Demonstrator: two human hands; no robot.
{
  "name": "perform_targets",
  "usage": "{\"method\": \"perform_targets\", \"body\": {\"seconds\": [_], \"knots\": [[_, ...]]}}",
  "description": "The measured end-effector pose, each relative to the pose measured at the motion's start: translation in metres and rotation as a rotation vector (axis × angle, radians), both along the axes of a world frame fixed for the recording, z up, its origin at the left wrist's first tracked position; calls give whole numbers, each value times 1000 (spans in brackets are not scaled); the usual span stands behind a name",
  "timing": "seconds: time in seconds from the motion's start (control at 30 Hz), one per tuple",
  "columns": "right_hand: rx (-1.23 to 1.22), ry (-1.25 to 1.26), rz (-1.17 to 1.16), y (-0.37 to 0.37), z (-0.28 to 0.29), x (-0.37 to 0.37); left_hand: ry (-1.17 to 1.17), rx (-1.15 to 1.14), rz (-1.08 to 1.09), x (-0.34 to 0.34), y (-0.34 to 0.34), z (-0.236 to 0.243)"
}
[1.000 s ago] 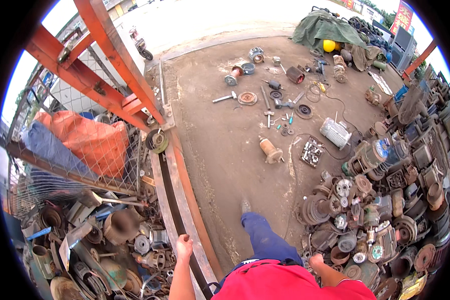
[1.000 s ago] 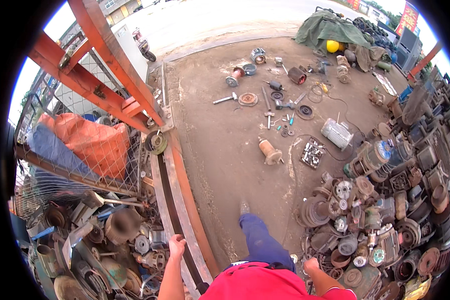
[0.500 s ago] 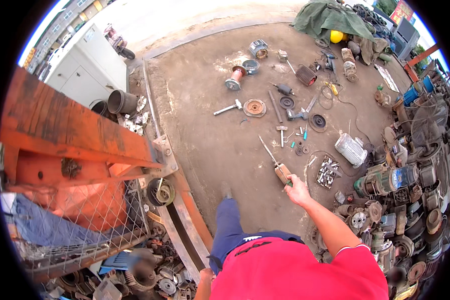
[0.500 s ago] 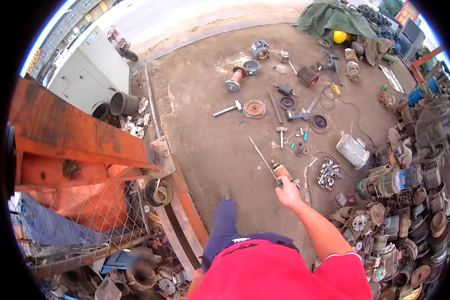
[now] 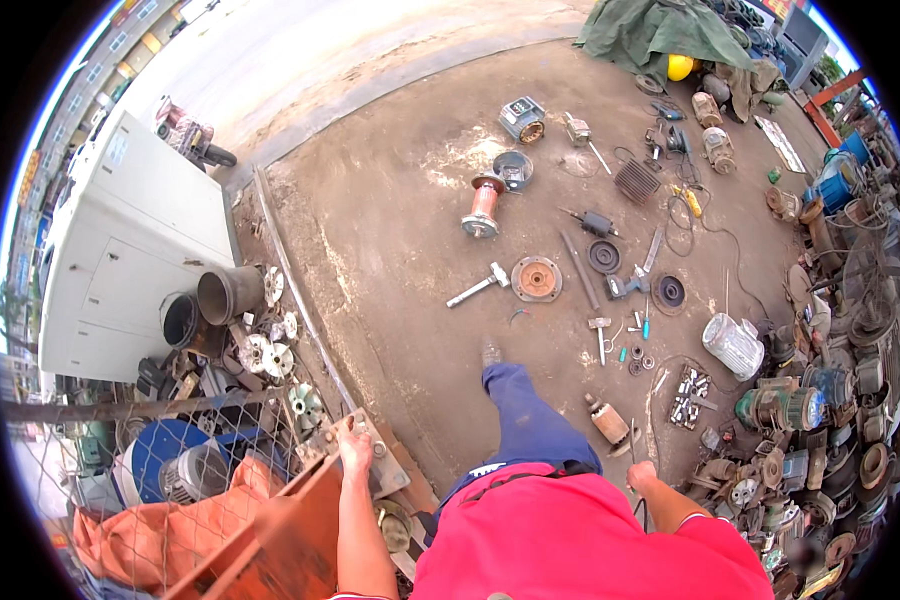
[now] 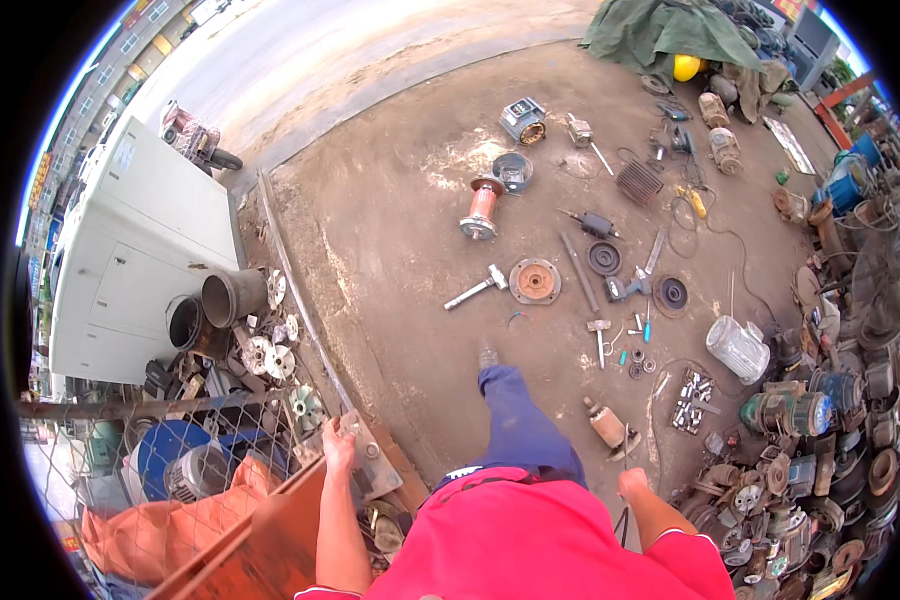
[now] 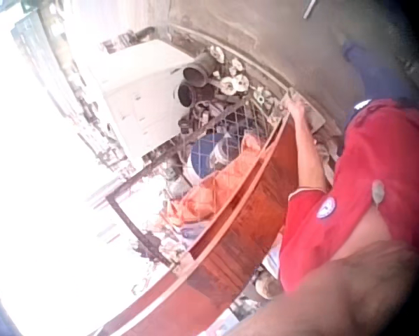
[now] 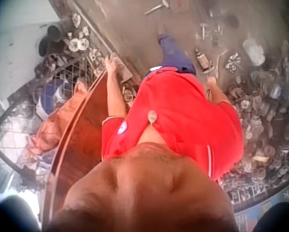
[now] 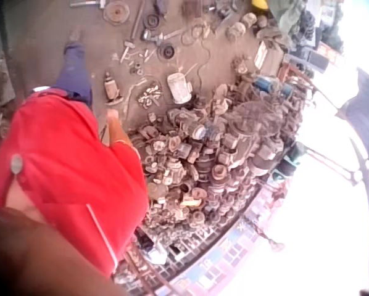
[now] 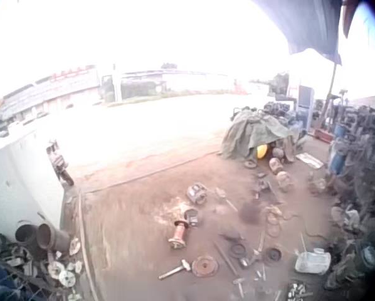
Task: The person uses a wrench to loosen and tighten bolts on a small electric motor component placed on the ground. They then walk through a scrapyard to retrieve a screwdriver and return to the motor to continue adjusting the internal wiring and terminals.
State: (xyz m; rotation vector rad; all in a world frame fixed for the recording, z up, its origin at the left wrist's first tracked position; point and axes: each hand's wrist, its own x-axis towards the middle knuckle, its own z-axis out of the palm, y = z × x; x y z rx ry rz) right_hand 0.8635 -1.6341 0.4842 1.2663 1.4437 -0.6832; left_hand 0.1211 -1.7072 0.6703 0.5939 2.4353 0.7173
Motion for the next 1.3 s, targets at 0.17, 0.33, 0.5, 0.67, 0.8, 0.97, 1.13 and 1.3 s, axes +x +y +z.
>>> {"method": "perform_targets", "body": {"seconds": [0.17,0.33,0.5,0.67,0.8,0.97,1.13,1.3], "knots": [[277,573,199,247,-20,-191,-417,-165,277,-77,41,-93],[473,857,-1154,479,181,-482,-589,-299,367,-105,103,-63],[721,1046,-770,602,181,-595,-668,-303,409,-228,190,-102],[756,644,-881,656,123,-650,-573,-398,180,-422,384,-170],[627,345,-1637,585,38,-620,-312,-309,-226,-534,639,-131],[600,-38,-1663,562,28,-641,-133,-106,-412,-607,898,-74],[579,-51,-2089,695,-19,-737,-48,-210,-747,-584,1097,-99],[591,446,-2253,975,-42,-832,28,-359,-1193,-544,1254,-171]]}}
